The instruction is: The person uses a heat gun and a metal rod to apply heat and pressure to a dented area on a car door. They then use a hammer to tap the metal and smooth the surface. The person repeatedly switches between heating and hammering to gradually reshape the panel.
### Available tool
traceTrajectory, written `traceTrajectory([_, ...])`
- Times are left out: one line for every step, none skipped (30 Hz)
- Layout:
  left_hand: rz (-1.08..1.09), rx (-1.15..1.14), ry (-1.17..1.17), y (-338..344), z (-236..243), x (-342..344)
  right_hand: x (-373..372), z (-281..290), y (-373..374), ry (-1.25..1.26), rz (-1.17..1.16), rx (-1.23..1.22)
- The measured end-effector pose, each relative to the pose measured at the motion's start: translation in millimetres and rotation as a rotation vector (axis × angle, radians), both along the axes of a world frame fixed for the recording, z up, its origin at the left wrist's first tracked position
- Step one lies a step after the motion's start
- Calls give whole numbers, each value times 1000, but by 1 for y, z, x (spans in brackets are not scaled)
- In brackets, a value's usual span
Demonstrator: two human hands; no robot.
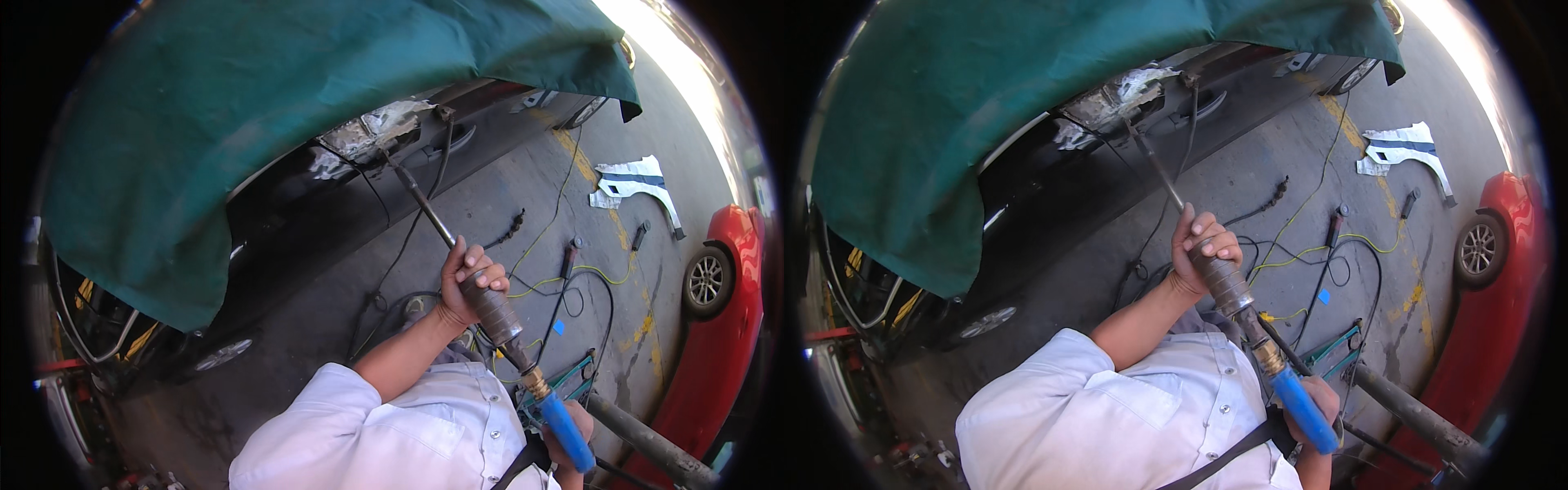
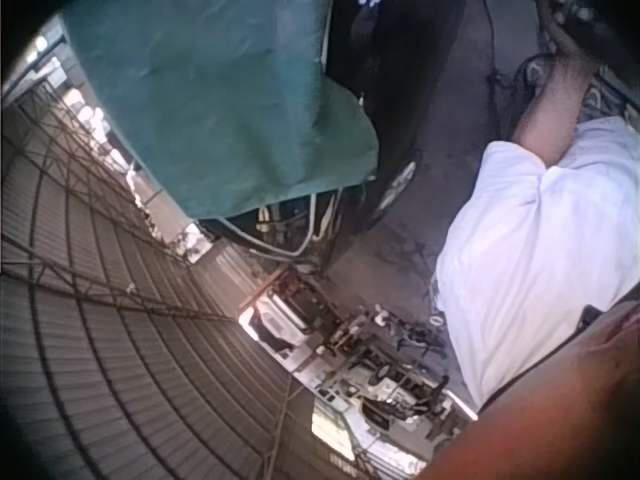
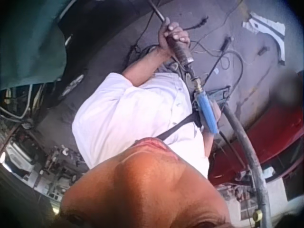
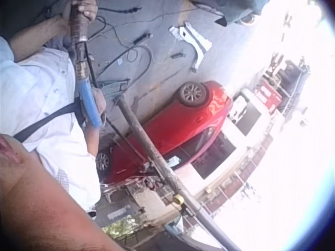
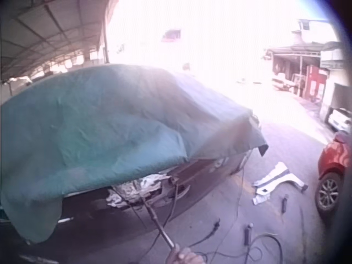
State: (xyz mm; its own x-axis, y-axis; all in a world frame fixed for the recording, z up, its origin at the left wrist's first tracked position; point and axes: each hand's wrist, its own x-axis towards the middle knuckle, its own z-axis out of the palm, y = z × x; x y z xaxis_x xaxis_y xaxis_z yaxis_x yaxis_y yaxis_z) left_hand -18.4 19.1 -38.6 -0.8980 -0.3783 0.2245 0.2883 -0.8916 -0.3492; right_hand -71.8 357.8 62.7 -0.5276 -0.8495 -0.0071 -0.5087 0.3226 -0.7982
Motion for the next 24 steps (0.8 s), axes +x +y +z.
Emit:
traceTrajectory([28, 28, 132, 3, -5, 3, 1, 1, -1, 22, 47, -46])
traceTrajectory([51, 44, 116, 7, -6, 3, 1, 3, -2, 72, 72, -64])
traceTrajectory([52, 41, 81, 8, -6, 2, 1, 4, -4, 76, 53, -63])
traceTrajectory([71, 55, 111, 6, -3, -1, 2, 3, -5, 69, 34, -69])
traceTrajectory([112, -3, -187, 6, 3, -6, -1, 3, -5, 53, 78, -17])
traceTrajectory([16, 34, -740, 6, 10, -13, -1, 0, -6, -489, -159, -19])
traceTrajectory([-2, -24, -986, 6, 17, -23, -3, -3, -5, -846, -501, -52])
traceTrajectory([-30, -52, -1165, 7, 22, -31, -7, -7, -5, -1086, -575, -87])
traceTrajectory([-29, -94, -1155, 9, 25, -32, -8, -11, -1, -1151, -639, -143])
traceTrajectory([-5, -44, -1144, 12, 27, -34, -13, -17, 1, -1107, -590, -101])
traceTrajectory([-21, -22, -1060, 15, 26, -33, -11, -21, 7, -1043, -573, -103])
traceTrajectory([-58, 35, -1033, 17, 23, -29, -10, -23, 14, -992, -543, -109])
traceTrajectory([-71, 32, -1026, 19, 20, -26, -9, -27, 18, -1022, -467, -145])
traceTrajectory([-53, -17, -963, 20, 16, -22, -6, -28, 24, -991, -535, -84])
traceTrajectory([-49, -29, -956, 20, 13, -20, -5, -30, 28, -968, -538, -67])
traceTrajectory([-29, -66, -894, 20, 11, -17, -2, -31, 33, -945, -512, -76])
traceTrajectory([-31, -68, -871, 19, 9, -17, -1, -32, 35, -942, -534, -64])
traceTrajectory([-51, -21, -949, 19, 9, -17, 1, -32, 36, -937, -538, -63])
traceTrajectory([-52, -5, -954, 17, 10, -17, 2, -32, 36, -926, -545, -69])
traceTrajectory([-49, 4, -927, 16, 12, -18, 3, -32, 35, -924, -535, -60])
traceTrajectory([-56, 8, -946, 15, 14, -18, 4, -31, 33, -919, -529, -56])
traceTrajectory([-59, 7, -938, 14, 16, -18, 5, -30, 30, -915, -515, -75])
traceTrajectory([-53, 13, -942, 13, 17, -18, 6, -29, 27, -894, -527, -43])
traceTrajectory([-59, 4, -925, 12, 19, -17, 7, -28, 24, -871, -532, -33])
